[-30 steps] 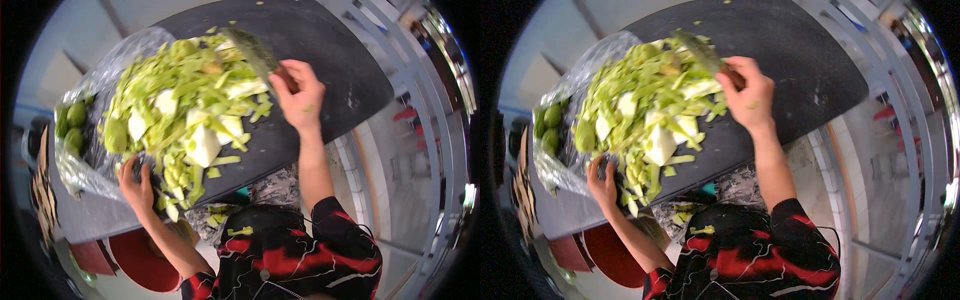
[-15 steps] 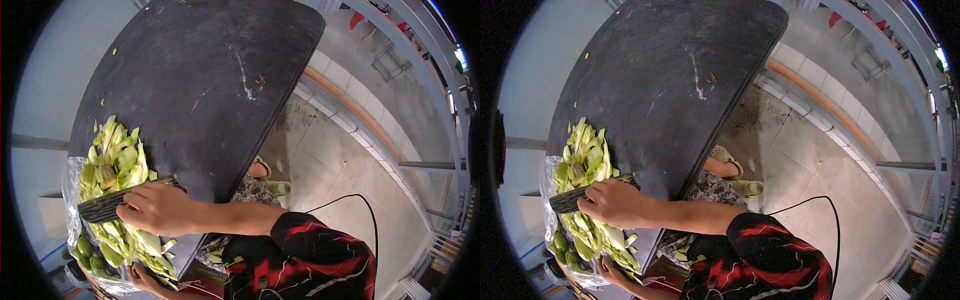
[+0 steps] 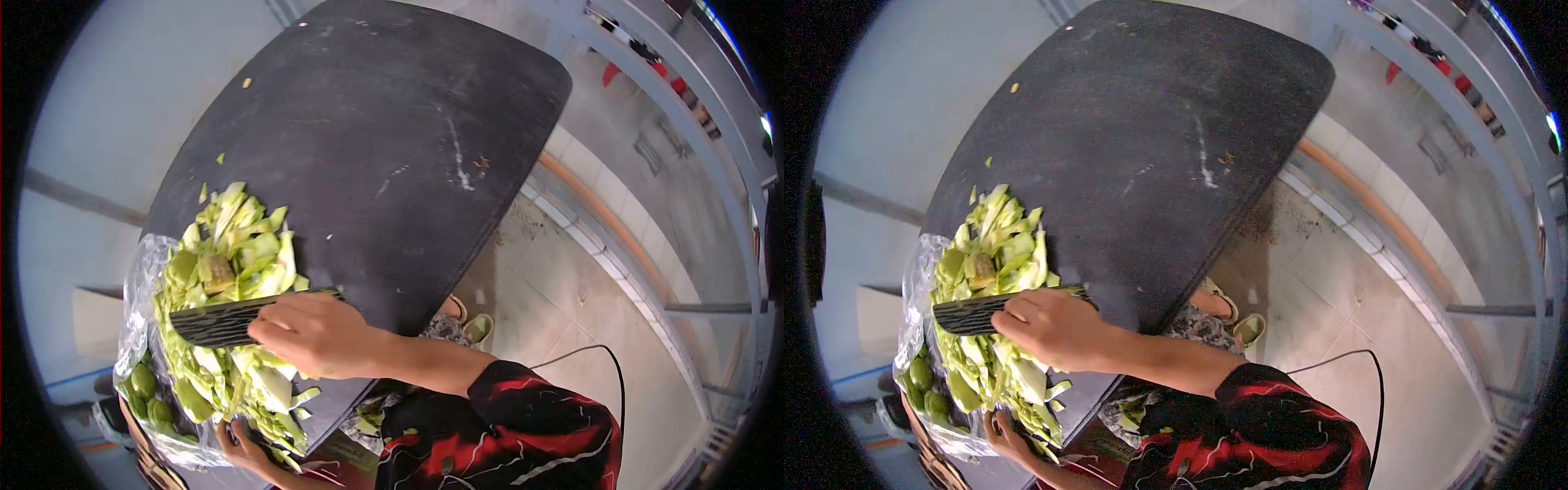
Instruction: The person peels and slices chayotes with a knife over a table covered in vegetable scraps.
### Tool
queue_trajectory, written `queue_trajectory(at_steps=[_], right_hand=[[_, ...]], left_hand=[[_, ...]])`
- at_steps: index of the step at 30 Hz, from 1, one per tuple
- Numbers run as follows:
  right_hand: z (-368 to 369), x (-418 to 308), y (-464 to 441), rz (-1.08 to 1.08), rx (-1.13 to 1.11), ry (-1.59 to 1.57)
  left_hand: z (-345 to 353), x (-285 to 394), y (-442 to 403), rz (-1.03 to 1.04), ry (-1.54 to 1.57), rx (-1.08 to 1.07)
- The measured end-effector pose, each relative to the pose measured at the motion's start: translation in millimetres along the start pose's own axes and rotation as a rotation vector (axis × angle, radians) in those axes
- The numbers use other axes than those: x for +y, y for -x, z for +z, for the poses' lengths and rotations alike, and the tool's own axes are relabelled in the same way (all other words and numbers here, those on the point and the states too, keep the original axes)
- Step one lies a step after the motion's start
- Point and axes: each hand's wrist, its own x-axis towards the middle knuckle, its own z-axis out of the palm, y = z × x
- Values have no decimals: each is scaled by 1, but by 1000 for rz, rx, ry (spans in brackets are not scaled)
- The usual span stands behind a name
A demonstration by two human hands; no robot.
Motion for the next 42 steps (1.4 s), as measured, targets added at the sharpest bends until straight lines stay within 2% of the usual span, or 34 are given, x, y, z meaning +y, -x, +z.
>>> queue_trajectory(at_steps=[3, 6, 12, 14, 20, 36, 37, 42], right_hand=[[4, -2, -1, -23, -37, 22], [5, -3, 0, -14, -69, 49], [9, -3, 0, -41, -44, 46], [8, -4, 0, -11, -80, 18], [7, -4, 0, -5, -95, 27], [10, -4, 0, -36, -75, 42], [10, -5, 0, -8, -62, 27], [11, -5, -2, 35, -69, -30]], left_hand=[[4, 1, 4, -16, 63, 43], [0, 16, 4, 118, -100, 56], [3, 12, 3, 75, 41, 37], [0, 22, 3, 69, -96, 9], [-1, 29, 3, 89, -113, -7], [-1, 39, 8, 111, -67, -22], [0, 43, 9, 64, -31, 1], [-1, 42, 10, 82, -37, 15]])
